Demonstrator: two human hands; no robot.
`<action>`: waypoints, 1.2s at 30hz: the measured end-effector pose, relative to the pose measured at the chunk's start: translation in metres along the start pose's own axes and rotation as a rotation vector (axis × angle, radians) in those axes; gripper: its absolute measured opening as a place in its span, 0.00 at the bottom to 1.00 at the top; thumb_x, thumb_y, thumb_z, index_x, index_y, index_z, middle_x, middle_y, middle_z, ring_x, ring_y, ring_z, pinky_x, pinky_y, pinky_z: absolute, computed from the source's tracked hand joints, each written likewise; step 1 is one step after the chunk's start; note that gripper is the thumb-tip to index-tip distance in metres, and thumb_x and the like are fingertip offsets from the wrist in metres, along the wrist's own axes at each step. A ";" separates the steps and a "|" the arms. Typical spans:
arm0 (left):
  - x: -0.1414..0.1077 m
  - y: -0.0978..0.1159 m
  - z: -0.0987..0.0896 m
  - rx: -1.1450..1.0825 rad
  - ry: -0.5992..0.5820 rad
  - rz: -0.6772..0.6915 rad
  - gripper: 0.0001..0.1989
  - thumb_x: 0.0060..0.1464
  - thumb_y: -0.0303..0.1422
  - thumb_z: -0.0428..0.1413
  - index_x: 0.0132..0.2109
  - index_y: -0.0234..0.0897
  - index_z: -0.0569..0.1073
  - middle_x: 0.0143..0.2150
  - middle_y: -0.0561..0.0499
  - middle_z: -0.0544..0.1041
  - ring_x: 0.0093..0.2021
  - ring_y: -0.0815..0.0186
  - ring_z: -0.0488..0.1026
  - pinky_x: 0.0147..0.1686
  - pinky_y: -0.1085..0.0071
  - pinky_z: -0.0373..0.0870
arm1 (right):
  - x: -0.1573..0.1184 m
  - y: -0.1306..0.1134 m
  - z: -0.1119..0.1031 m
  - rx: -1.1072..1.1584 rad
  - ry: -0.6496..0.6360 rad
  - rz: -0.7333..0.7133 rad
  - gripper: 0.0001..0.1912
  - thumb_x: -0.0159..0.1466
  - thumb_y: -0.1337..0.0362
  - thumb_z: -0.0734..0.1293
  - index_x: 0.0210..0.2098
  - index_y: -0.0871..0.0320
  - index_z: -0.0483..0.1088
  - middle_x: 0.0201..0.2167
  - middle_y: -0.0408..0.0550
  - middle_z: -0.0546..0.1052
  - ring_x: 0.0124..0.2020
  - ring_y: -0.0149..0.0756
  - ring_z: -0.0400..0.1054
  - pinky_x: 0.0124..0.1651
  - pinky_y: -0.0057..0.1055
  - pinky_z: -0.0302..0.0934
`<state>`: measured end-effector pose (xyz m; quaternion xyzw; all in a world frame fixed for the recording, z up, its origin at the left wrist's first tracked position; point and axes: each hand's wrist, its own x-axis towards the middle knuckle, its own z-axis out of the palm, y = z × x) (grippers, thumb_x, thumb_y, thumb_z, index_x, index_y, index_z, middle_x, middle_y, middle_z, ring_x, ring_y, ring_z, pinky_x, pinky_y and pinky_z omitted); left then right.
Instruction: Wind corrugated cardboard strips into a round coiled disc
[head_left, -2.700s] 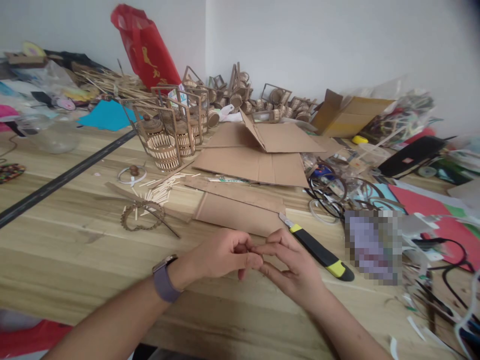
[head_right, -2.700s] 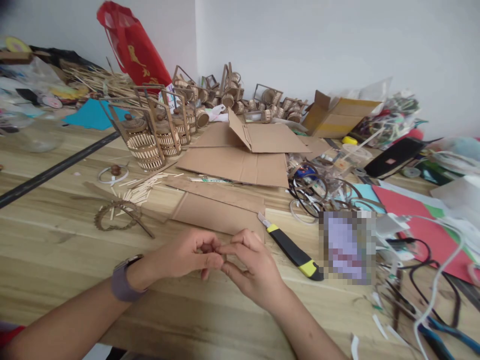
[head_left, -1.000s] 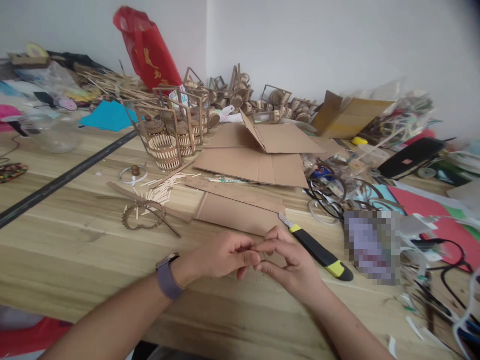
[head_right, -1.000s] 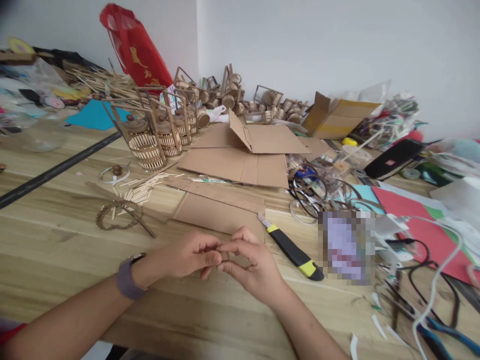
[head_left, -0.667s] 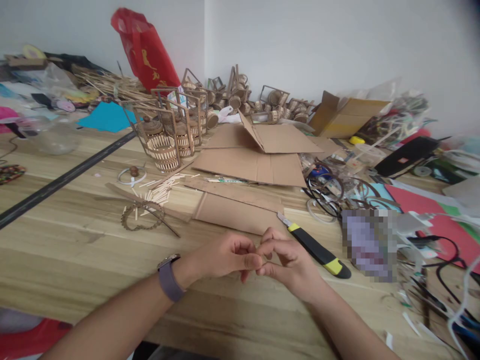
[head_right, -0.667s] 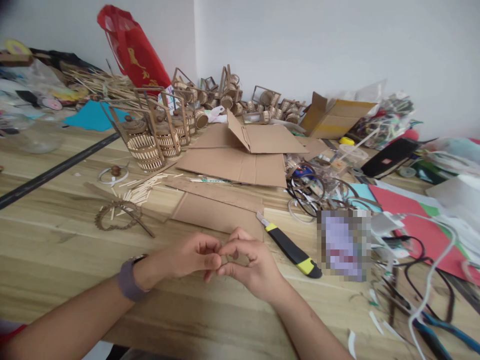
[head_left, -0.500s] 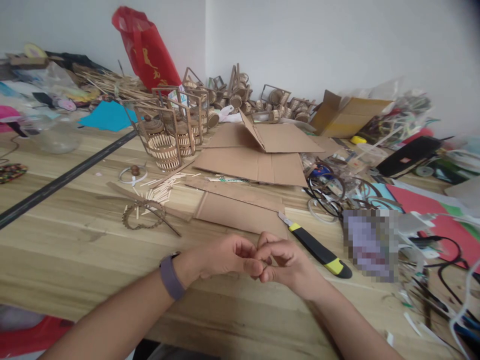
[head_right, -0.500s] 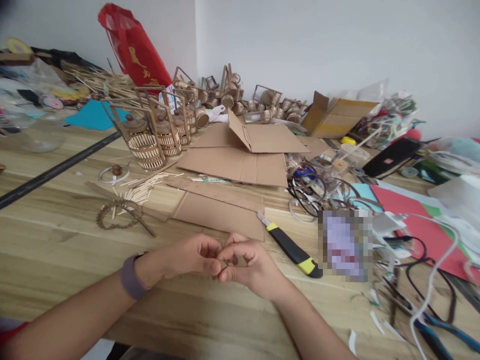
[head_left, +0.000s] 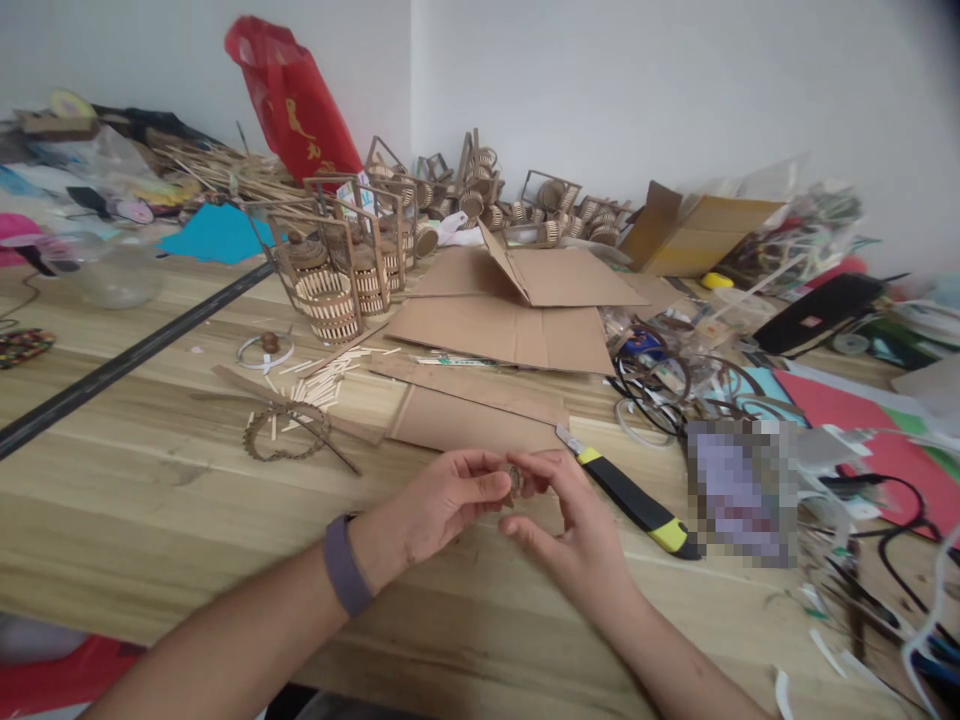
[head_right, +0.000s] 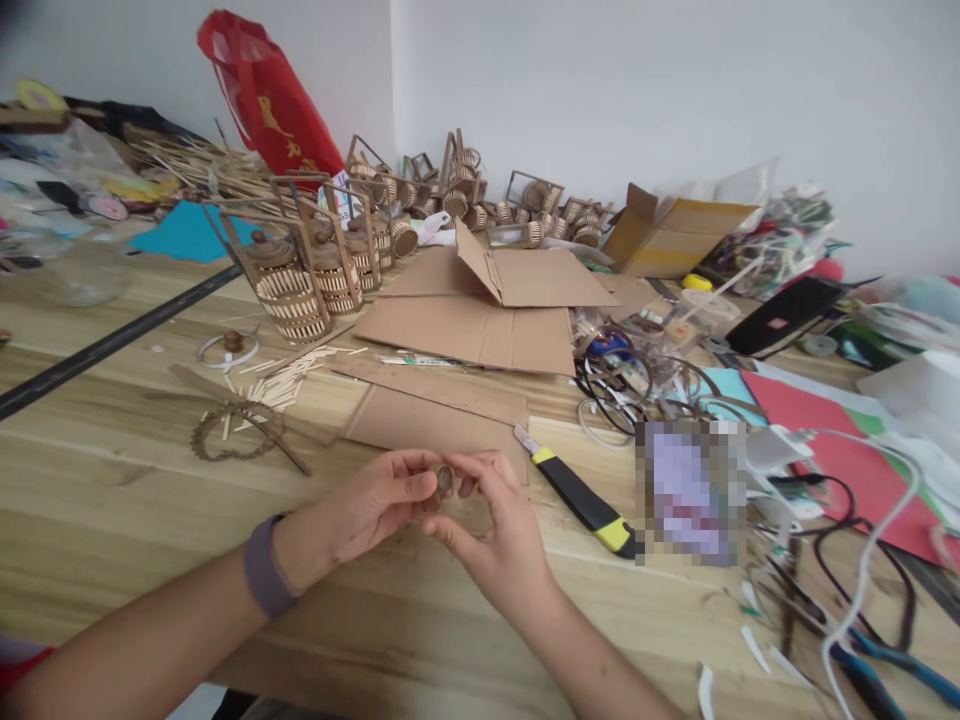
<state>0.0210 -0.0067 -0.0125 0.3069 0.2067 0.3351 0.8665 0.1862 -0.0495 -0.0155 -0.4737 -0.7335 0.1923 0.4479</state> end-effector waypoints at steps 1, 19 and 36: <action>0.000 -0.001 0.001 -0.014 0.006 -0.004 0.18 0.35 0.36 0.74 0.34 0.34 0.81 0.32 0.50 0.77 0.35 0.69 0.71 0.34 0.76 0.65 | -0.001 -0.001 0.001 -0.031 0.019 -0.014 0.18 0.61 0.54 0.71 0.48 0.53 0.71 0.33 0.46 0.71 0.34 0.38 0.67 0.37 0.35 0.66; -0.002 -0.011 -0.005 0.306 0.076 0.046 0.24 0.42 0.50 0.67 0.34 0.31 0.78 0.28 0.54 0.71 0.30 0.71 0.64 0.35 0.73 0.61 | 0.000 0.007 -0.006 -0.166 0.060 -0.148 0.07 0.64 0.60 0.69 0.40 0.54 0.74 0.31 0.47 0.73 0.33 0.38 0.68 0.36 0.35 0.63; -0.011 0.007 -0.007 1.060 -0.039 0.585 0.08 0.59 0.31 0.59 0.44 0.36 0.80 0.32 0.52 0.74 0.32 0.69 0.69 0.33 0.74 0.64 | 0.016 0.003 -0.021 0.528 -0.339 0.411 0.20 0.57 0.45 0.71 0.29 0.57 0.75 0.27 0.42 0.71 0.31 0.32 0.65 0.36 0.29 0.59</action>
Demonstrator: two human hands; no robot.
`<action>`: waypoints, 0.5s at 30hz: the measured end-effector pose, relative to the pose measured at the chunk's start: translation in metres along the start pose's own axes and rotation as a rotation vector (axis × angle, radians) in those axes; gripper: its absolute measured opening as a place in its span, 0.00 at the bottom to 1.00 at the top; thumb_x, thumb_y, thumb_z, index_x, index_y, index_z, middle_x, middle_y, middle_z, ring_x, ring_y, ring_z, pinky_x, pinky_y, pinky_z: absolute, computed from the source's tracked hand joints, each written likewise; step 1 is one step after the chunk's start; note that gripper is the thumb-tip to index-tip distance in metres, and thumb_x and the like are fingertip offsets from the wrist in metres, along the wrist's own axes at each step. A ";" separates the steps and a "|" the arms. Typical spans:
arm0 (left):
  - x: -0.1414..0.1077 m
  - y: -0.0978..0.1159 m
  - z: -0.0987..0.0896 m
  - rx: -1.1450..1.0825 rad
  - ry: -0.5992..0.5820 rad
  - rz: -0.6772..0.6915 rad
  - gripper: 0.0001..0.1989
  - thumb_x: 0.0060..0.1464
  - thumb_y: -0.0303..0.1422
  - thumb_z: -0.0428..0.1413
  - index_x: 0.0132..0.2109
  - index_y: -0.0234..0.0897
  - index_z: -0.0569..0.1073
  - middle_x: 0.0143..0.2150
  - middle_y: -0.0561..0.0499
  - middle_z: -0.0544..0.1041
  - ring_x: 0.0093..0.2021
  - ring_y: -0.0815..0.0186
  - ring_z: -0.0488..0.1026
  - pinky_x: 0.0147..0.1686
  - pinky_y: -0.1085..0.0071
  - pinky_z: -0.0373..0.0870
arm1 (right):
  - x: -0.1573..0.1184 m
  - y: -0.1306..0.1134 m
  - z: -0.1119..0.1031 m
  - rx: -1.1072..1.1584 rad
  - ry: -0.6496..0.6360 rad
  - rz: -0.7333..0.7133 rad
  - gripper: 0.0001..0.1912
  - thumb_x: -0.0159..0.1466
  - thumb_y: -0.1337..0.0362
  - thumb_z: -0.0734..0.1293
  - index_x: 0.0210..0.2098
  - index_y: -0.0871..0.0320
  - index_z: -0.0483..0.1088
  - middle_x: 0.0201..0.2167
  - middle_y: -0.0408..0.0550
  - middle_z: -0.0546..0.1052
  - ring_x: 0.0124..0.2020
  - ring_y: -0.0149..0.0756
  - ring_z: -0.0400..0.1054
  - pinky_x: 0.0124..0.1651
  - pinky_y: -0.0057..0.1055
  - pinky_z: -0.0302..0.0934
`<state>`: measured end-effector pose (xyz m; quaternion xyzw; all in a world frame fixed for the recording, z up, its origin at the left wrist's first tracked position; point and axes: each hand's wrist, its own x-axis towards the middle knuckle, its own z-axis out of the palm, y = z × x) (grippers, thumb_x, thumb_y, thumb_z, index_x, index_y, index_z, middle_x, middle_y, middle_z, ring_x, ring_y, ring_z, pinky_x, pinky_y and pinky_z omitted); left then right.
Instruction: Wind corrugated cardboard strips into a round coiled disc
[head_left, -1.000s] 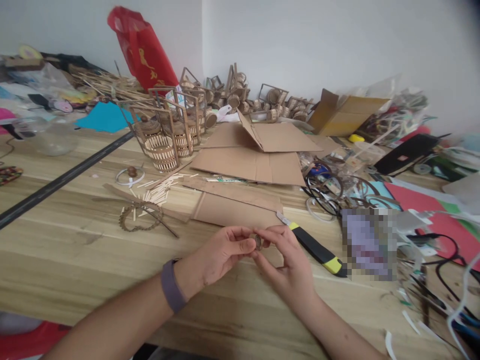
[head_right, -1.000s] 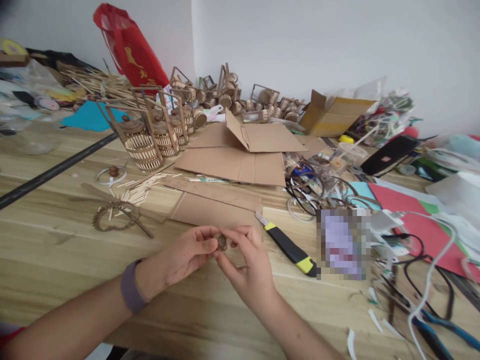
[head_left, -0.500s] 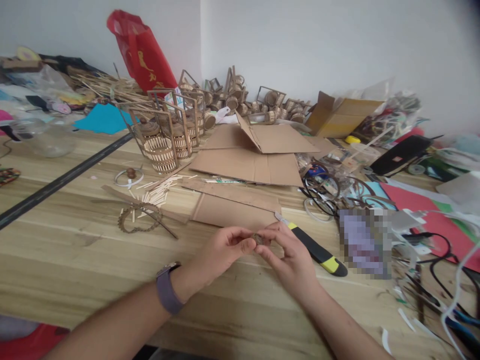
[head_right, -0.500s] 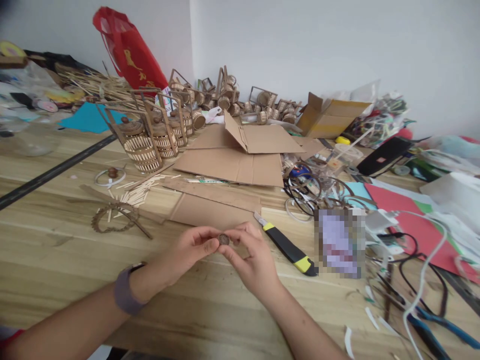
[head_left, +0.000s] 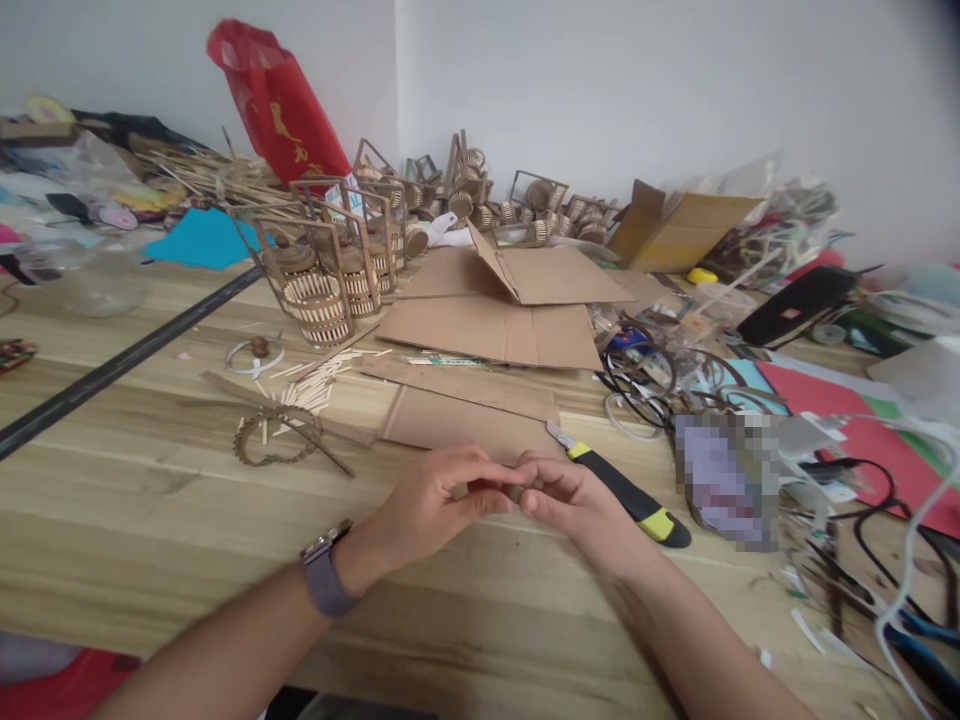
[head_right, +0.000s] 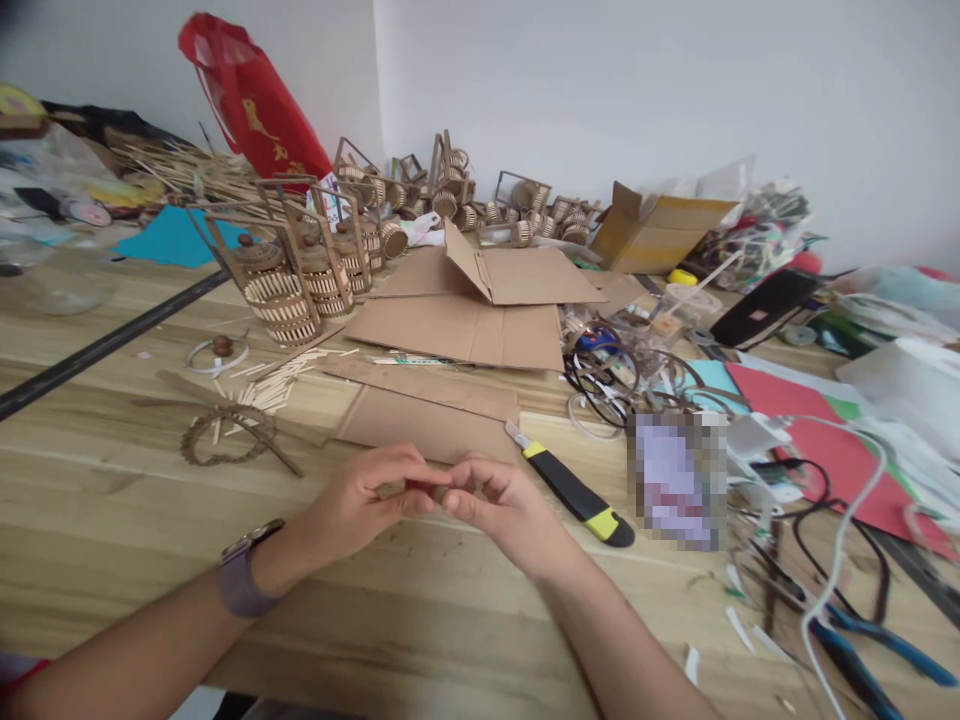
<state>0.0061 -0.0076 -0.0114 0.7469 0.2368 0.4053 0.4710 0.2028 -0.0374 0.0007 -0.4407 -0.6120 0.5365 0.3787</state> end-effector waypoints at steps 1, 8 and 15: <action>0.000 -0.001 0.000 -0.029 0.000 -0.037 0.07 0.59 0.31 0.59 0.43 0.36 0.80 0.32 0.52 0.74 0.32 0.69 0.70 0.33 0.74 0.65 | 0.000 0.001 0.000 0.004 0.011 0.007 0.18 0.57 0.47 0.72 0.31 0.57 0.75 0.28 0.42 0.73 0.32 0.32 0.66 0.37 0.30 0.60; 0.000 -0.010 0.004 0.053 0.077 -0.117 0.02 0.57 0.29 0.60 0.38 0.37 0.78 0.35 0.52 0.73 0.36 0.67 0.71 0.36 0.74 0.66 | 0.002 0.009 0.005 -0.089 0.111 -0.090 0.12 0.60 0.55 0.72 0.41 0.54 0.78 0.39 0.48 0.80 0.41 0.37 0.74 0.44 0.33 0.68; 0.001 -0.009 0.006 0.107 0.110 0.020 0.04 0.57 0.27 0.60 0.33 0.36 0.74 0.35 0.51 0.76 0.37 0.67 0.73 0.38 0.73 0.67 | 0.000 0.016 0.012 0.089 0.276 -0.028 0.15 0.53 0.58 0.76 0.37 0.54 0.74 0.32 0.44 0.82 0.34 0.36 0.77 0.39 0.31 0.72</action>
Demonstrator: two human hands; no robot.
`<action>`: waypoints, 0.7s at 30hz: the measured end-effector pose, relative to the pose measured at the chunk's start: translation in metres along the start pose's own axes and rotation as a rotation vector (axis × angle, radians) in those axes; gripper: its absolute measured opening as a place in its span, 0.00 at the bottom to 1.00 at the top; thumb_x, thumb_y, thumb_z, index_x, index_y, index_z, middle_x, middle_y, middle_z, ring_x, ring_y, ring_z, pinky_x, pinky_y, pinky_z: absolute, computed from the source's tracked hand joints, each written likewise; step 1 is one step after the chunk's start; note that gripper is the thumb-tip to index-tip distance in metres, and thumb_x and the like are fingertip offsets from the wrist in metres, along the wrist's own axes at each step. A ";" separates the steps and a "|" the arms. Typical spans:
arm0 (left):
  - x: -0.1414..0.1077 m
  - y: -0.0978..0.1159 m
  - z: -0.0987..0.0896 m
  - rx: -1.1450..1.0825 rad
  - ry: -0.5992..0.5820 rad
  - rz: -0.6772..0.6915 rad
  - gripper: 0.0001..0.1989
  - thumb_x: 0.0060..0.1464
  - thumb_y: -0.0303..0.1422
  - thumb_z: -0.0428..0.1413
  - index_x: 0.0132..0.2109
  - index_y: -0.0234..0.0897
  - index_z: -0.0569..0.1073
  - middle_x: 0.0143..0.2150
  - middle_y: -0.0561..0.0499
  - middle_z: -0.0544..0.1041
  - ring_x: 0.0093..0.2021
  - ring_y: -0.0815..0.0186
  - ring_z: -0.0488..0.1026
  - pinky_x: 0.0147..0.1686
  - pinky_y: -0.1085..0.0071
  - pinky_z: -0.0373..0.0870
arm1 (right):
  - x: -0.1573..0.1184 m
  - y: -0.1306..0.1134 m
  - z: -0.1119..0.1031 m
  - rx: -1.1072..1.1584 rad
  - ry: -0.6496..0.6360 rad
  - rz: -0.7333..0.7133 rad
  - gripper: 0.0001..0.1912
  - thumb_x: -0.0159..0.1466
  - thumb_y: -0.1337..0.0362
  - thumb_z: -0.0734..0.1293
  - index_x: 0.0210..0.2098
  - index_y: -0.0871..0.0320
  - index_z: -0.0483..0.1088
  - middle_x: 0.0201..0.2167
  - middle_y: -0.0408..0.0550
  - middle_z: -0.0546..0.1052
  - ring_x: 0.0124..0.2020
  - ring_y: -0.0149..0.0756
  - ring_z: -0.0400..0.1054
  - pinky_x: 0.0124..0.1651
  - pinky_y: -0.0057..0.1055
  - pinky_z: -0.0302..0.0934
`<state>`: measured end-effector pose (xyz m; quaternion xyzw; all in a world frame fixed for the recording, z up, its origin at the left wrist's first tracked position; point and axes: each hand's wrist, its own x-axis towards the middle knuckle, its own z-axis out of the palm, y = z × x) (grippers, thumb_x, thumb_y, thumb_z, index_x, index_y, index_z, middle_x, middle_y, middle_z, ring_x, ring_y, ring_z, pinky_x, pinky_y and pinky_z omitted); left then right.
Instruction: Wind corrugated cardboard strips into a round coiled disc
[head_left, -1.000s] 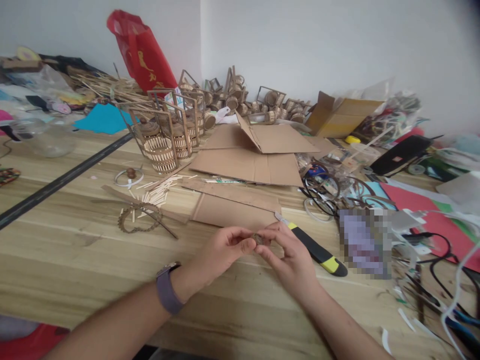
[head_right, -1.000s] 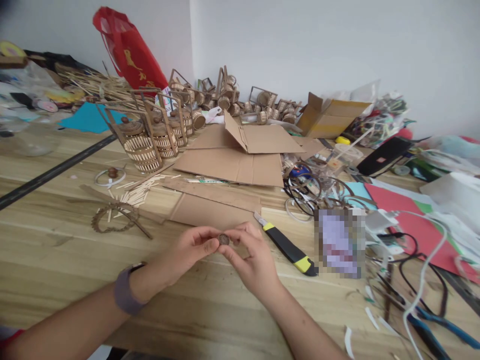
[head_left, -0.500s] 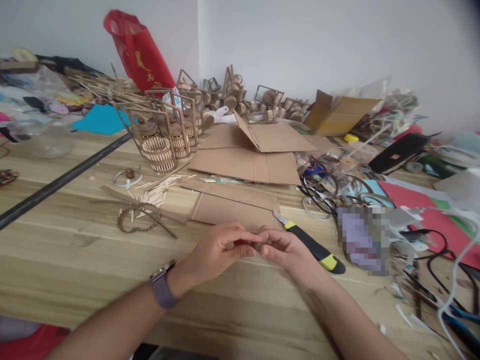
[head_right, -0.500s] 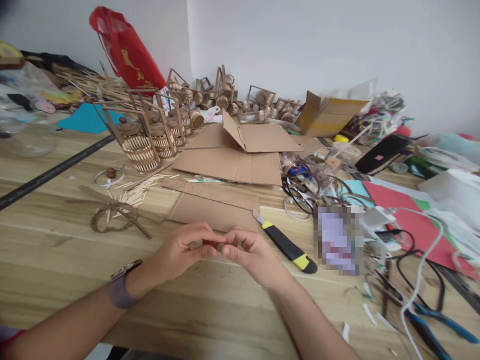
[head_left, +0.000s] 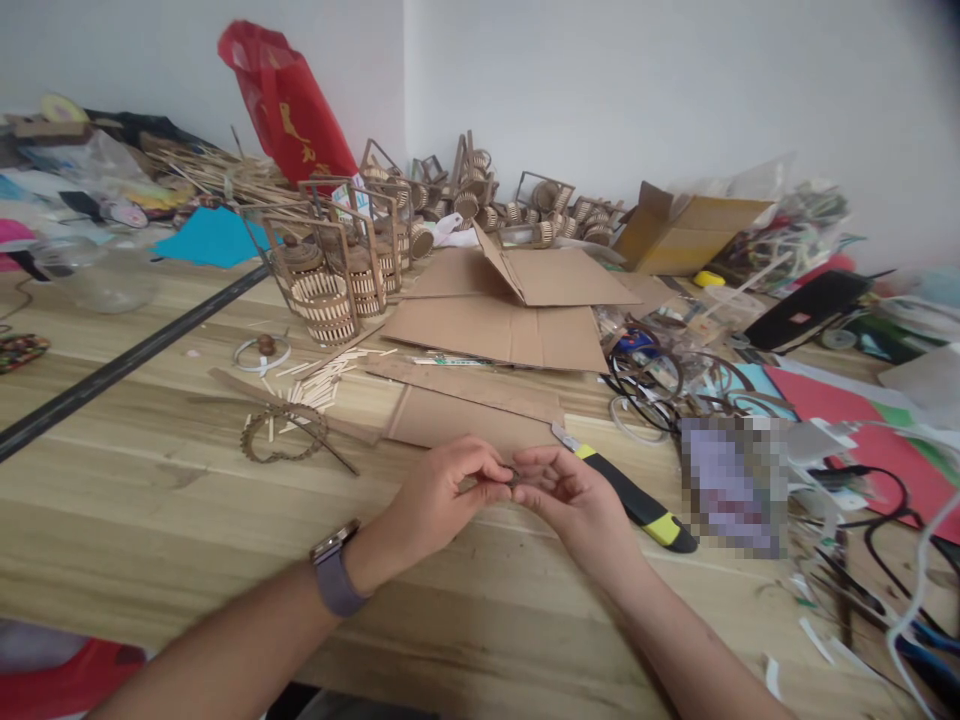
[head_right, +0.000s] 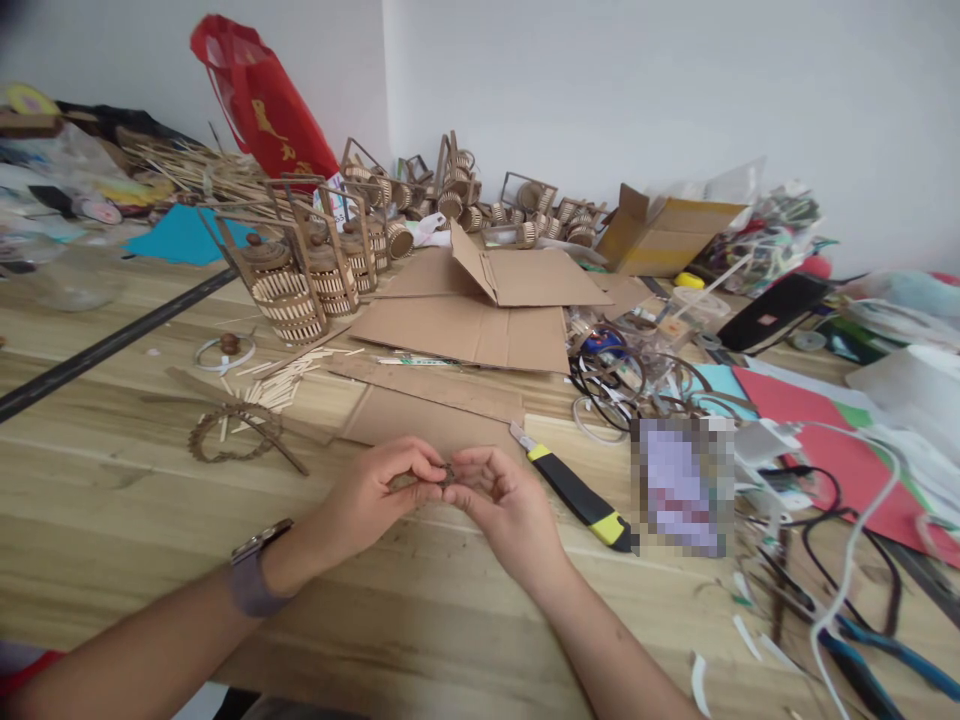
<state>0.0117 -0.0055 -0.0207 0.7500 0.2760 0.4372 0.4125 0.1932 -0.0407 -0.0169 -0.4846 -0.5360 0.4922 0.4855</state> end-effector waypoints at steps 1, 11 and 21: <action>0.000 0.000 0.000 0.014 0.009 0.017 0.04 0.57 0.27 0.60 0.33 0.36 0.74 0.35 0.51 0.76 0.36 0.67 0.73 0.38 0.73 0.68 | -0.001 0.001 0.001 0.004 0.022 0.005 0.14 0.52 0.58 0.77 0.35 0.54 0.73 0.30 0.44 0.82 0.32 0.35 0.77 0.37 0.30 0.72; -0.009 0.003 0.009 0.279 0.138 0.118 0.06 0.61 0.27 0.56 0.35 0.36 0.75 0.38 0.48 0.76 0.39 0.66 0.75 0.39 0.72 0.72 | -0.006 0.003 0.010 -0.104 0.204 -0.045 0.09 0.53 0.57 0.75 0.31 0.55 0.79 0.31 0.48 0.84 0.34 0.40 0.78 0.39 0.35 0.73; -0.007 0.002 0.009 0.351 0.002 -0.042 0.13 0.60 0.23 0.55 0.52 0.36 0.72 0.44 0.46 0.76 0.43 0.62 0.74 0.43 0.67 0.73 | -0.008 0.006 0.008 -0.440 0.165 -0.289 0.07 0.63 0.59 0.67 0.32 0.54 0.75 0.36 0.49 0.83 0.38 0.39 0.78 0.42 0.33 0.71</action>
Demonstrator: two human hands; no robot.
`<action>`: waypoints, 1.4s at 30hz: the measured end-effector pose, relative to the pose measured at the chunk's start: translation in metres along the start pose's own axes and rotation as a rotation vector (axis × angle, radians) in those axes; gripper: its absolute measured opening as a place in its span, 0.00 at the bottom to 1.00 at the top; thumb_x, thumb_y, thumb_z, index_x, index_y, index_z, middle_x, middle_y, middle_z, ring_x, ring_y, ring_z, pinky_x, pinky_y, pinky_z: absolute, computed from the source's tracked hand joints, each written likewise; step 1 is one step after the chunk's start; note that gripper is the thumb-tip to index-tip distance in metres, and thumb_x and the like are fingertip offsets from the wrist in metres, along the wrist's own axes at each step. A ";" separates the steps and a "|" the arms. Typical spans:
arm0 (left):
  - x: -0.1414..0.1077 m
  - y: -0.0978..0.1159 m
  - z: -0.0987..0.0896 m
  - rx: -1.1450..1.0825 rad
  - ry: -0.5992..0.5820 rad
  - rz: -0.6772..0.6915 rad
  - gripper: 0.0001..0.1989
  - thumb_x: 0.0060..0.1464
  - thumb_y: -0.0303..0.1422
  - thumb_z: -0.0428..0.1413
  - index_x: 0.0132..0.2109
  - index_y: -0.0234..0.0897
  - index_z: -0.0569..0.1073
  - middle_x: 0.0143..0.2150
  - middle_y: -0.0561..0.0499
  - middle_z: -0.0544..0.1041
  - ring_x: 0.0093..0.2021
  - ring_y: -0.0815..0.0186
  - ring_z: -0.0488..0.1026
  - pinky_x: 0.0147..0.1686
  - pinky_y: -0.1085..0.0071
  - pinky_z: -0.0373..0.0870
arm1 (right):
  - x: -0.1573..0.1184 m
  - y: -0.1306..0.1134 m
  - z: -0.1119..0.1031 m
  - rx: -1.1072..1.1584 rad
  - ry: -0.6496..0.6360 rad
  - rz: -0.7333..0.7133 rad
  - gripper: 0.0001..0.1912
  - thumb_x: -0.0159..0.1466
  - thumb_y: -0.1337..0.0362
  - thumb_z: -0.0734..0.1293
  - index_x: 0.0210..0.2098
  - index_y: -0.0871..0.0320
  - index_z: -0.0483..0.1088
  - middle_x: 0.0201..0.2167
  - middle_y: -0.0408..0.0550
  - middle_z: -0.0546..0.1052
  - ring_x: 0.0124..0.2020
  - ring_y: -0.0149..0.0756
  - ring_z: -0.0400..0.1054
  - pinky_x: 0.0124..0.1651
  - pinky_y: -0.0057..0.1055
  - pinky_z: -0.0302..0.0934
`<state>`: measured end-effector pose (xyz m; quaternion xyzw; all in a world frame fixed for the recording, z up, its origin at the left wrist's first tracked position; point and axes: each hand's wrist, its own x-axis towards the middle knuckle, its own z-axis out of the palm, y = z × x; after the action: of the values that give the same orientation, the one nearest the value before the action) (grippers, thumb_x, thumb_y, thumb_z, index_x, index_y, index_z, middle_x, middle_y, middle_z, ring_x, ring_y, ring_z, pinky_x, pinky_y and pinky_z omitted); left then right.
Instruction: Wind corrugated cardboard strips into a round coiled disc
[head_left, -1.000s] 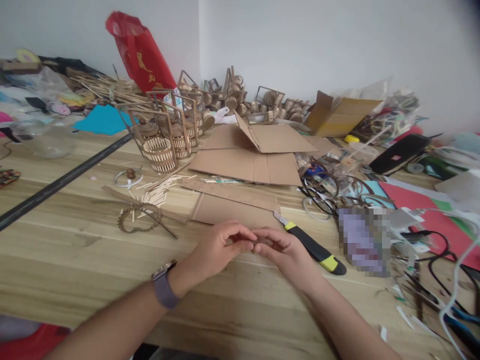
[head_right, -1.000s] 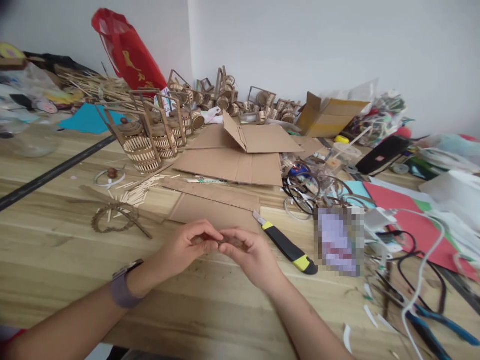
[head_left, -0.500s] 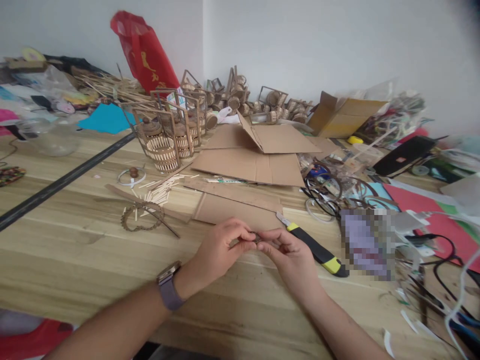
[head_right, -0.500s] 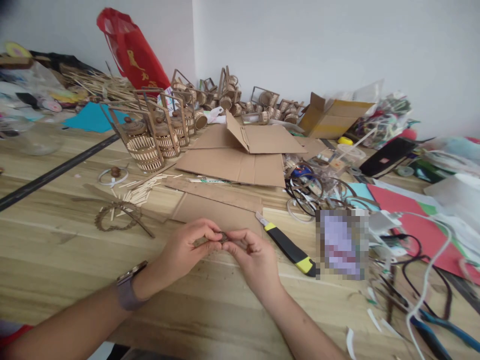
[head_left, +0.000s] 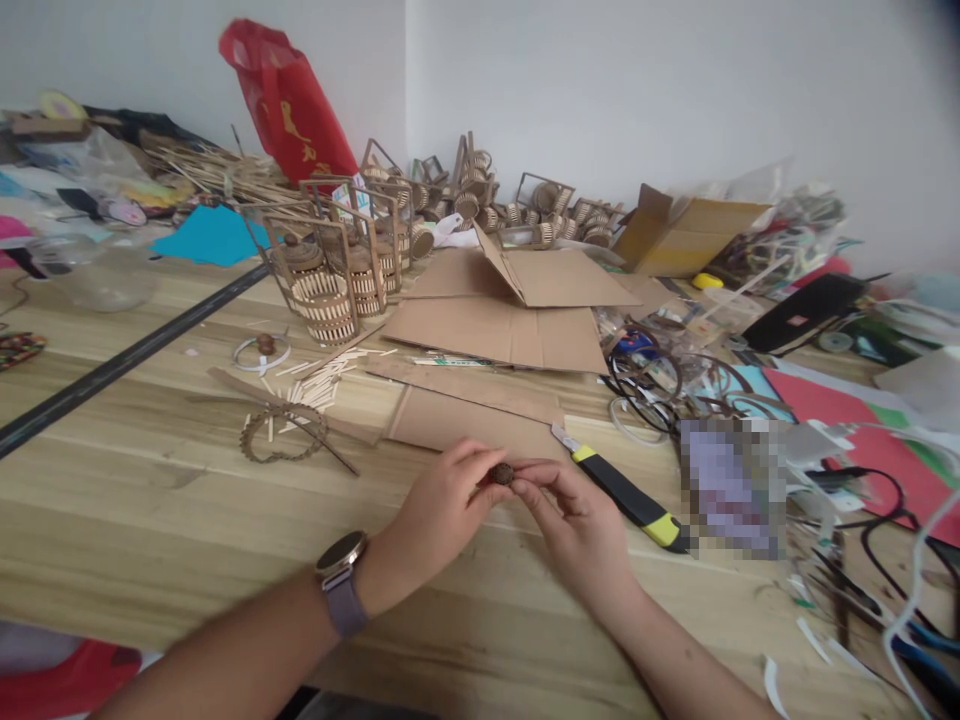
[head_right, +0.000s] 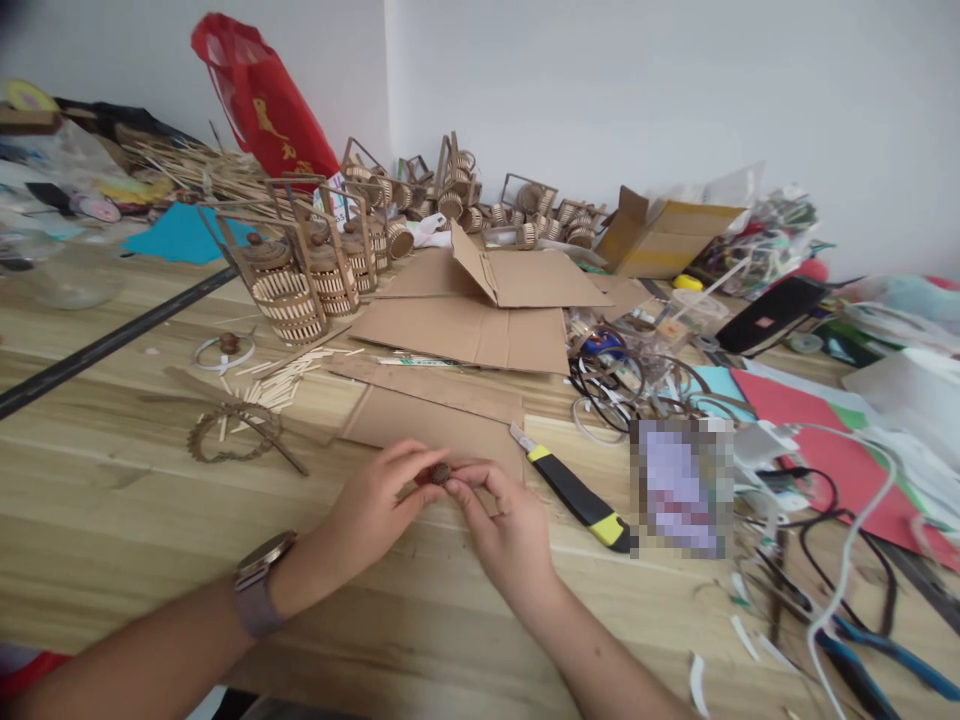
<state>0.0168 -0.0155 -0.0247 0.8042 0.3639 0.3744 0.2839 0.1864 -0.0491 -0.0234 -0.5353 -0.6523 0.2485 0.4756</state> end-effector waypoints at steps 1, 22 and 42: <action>0.001 0.001 -0.001 0.003 -0.040 -0.002 0.12 0.61 0.24 0.54 0.50 0.36 0.73 0.44 0.46 0.76 0.43 0.62 0.74 0.44 0.67 0.72 | 0.000 0.000 -0.001 -0.060 -0.008 -0.030 0.07 0.63 0.60 0.67 0.32 0.54 0.74 0.34 0.48 0.83 0.36 0.39 0.78 0.40 0.31 0.70; 0.005 0.003 -0.006 -0.139 -0.193 -0.102 0.07 0.59 0.28 0.55 0.43 0.34 0.76 0.39 0.47 0.75 0.37 0.65 0.72 0.35 0.73 0.68 | 0.064 0.045 -0.091 -1.074 -0.124 0.306 0.13 0.66 0.65 0.61 0.37 0.64 0.77 0.40 0.64 0.79 0.39 0.49 0.76 0.37 0.35 0.63; 0.006 0.001 -0.009 -0.524 -0.192 -0.146 0.14 0.58 0.42 0.57 0.44 0.36 0.77 0.47 0.43 0.75 0.46 0.59 0.73 0.42 0.67 0.70 | 0.038 0.020 -0.069 -1.010 -0.068 -0.408 0.09 0.68 0.65 0.61 0.39 0.56 0.74 0.37 0.50 0.80 0.40 0.41 0.72 0.43 0.36 0.55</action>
<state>0.0131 -0.0093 -0.0166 0.7067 0.2832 0.3564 0.5417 0.2576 -0.0200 0.0023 -0.5515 -0.7961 -0.1757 0.1765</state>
